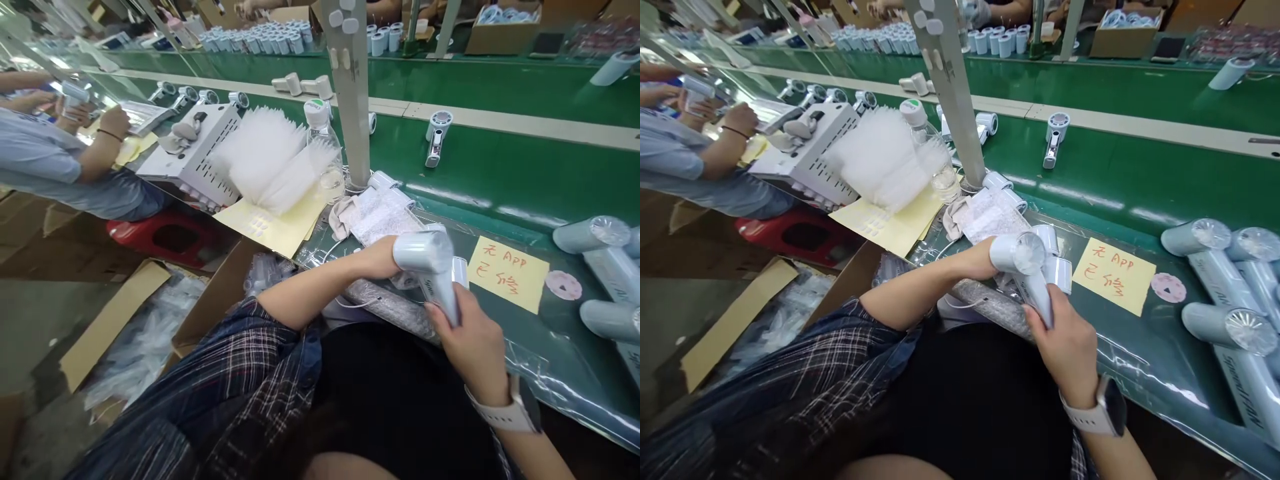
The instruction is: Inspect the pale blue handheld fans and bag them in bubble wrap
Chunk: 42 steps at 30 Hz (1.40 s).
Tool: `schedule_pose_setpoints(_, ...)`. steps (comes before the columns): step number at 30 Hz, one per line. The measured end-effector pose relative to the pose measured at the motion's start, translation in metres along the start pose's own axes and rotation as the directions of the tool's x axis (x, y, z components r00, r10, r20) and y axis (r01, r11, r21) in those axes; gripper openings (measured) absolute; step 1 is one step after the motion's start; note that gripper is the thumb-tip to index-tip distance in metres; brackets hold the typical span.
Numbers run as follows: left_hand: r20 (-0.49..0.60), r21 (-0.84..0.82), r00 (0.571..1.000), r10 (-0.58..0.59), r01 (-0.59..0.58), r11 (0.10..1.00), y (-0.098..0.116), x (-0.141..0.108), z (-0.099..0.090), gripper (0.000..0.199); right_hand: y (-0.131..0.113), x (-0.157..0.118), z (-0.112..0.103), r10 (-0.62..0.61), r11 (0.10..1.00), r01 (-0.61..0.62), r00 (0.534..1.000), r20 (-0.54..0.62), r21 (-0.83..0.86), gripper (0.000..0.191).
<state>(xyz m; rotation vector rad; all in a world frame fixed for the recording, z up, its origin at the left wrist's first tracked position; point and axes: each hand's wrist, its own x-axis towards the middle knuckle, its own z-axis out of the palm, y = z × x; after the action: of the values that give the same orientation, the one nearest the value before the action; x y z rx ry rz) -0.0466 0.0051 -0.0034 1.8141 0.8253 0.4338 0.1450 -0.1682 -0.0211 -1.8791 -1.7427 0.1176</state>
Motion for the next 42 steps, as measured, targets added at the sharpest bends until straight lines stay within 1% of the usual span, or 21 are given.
schedule_pose_setpoints(3,-0.104,-0.392,0.976,-0.189,0.135,0.910,-0.009,0.001,-0.005,0.039,-0.009,0.000,0.014,-0.123,0.980,0.122,0.992,0.005,-0.158,0.050)
schedule_pose_setpoints(5,-0.171,-0.421,0.962,-0.213,0.124,0.899,-0.009,-0.002,-0.009,0.042,-0.009,0.003,0.013,-0.177,0.951,0.178,0.984,0.025,-0.252,0.049)
schedule_pose_setpoints(7,-0.249,-0.256,0.964,-0.091,0.025,0.966,-0.005,-0.010,-0.012,0.045,-0.009,0.005,0.008,-0.224,0.920,0.231,0.973,0.059,-0.315,0.047)
schedule_pose_setpoints(9,-0.266,0.016,0.957,0.117,-0.117,0.993,0.004,-0.021,-0.016,0.051,-0.013,0.007,0.003,-0.270,0.892,0.279,0.960,0.076,-0.356,0.045)
schedule_pose_setpoints(12,-0.161,0.393,0.923,0.350,-0.265,0.881,0.023,-0.039,-0.023,0.054,-0.022,0.009,-0.008,-0.349,0.844,0.343,0.935,0.063,-0.412,0.039)
schedule_pose_setpoints(14,-0.095,0.538,0.895,0.436,-0.323,0.779,0.036,-0.046,-0.027,0.053,-0.025,0.010,-0.019,-0.384,0.808,0.367,0.921,0.061,-0.460,0.037)
schedule_pose_setpoints(16,-0.044,0.560,0.875,0.482,-0.378,0.737,0.045,-0.049,-0.031,0.052,-0.025,0.013,-0.028,-0.359,0.784,0.321,0.933,0.034,-0.532,0.039)
schedule_pose_setpoints(18,-0.009,0.524,0.868,0.496,-0.418,0.742,0.051,-0.046,-0.031,0.050,-0.024,0.014,-0.034,-0.292,0.760,0.216,0.956,-0.025,-0.614,0.042)
schedule_pose_setpoints(19,0.007,0.521,0.868,0.496,-0.427,0.739,0.053,-0.043,-0.030,0.049,-0.025,0.014,-0.034,-0.283,0.754,0.204,0.959,-0.029,-0.625,0.042)
schedule_pose_setpoints(22,0.043,0.580,0.875,0.482,-0.415,0.702,0.056,-0.034,-0.026,0.050,-0.028,0.011,-0.033,-0.365,0.779,0.348,0.928,0.073,-0.522,0.037)
schedule_pose_setpoints(23,0.038,0.586,0.881,0.471,-0.401,0.704,0.055,-0.032,-0.026,0.051,-0.028,0.011,-0.034,-0.366,0.794,0.358,0.927,0.085,-0.490,0.037)
schedule_pose_setpoints(24,0.022,0.576,0.890,0.455,-0.384,0.722,0.054,-0.031,-0.026,0.052,-0.025,0.010,-0.036,-0.317,0.816,0.305,0.946,0.060,-0.492,0.039)
schedule_pose_setpoints(26,0.004,0.511,0.912,0.410,-0.354,0.783,0.051,-0.033,-0.027,0.054,-0.017,0.009,-0.046,-0.116,0.849,0.055,0.990,-0.084,-0.525,0.048)
schedule_pose_setpoints(28,0.035,0.438,0.940,0.339,-0.319,0.840,0.044,-0.037,-0.027,0.057,-0.006,0.009,-0.055,0.066,0.882,-0.148,0.979,-0.193,-0.447,0.052)
schedule_pose_setpoints(29,0.059,0.407,0.955,0.290,-0.289,0.866,0.039,-0.039,-0.026,0.059,-0.001,0.008,-0.057,0.112,0.913,-0.178,0.975,-0.193,-0.367,0.052)
schedule_pose_setpoints(32,0.068,0.312,0.989,0.130,-0.145,0.939,0.022,-0.041,-0.016,0.068,0.006,0.005,-0.048,0.082,0.991,-0.090,0.994,-0.075,-0.101,0.053)
schedule_pose_setpoints(35,-0.017,0.120,1.000,0.022,-0.020,0.993,0.002,-0.038,-0.005,0.073,0.006,0.001,-0.020,0.006,1.000,-0.006,1.000,0.013,0.022,0.056)
schedule_pose_setpoints(37,-0.093,-0.099,0.995,-0.028,0.018,0.995,-0.011,-0.035,-0.001,0.074,0.006,0.000,-0.001,-0.050,0.998,0.051,0.998,0.030,-0.024,0.057)
schedule_pose_setpoints(39,-0.151,-0.327,0.985,-0.089,0.035,0.944,-0.020,-0.033,-0.001,0.078,0.006,-0.001,0.009,-0.150,0.978,0.151,0.989,0.019,-0.142,0.056)
schedule_pose_setpoints(41,-0.186,-0.446,0.977,-0.100,0.007,0.895,-0.023,-0.033,-0.003,0.078,0.004,0.001,0.011,-0.278,0.922,0.264,0.961,-0.010,-0.282,0.050)
schedule_pose_setpoints(42,-0.211,-0.442,0.975,-0.065,-0.036,0.896,-0.022,-0.034,-0.005,0.077,0.001,0.002,0.009,-0.342,0.885,0.314,0.939,-0.021,-0.345,0.046)
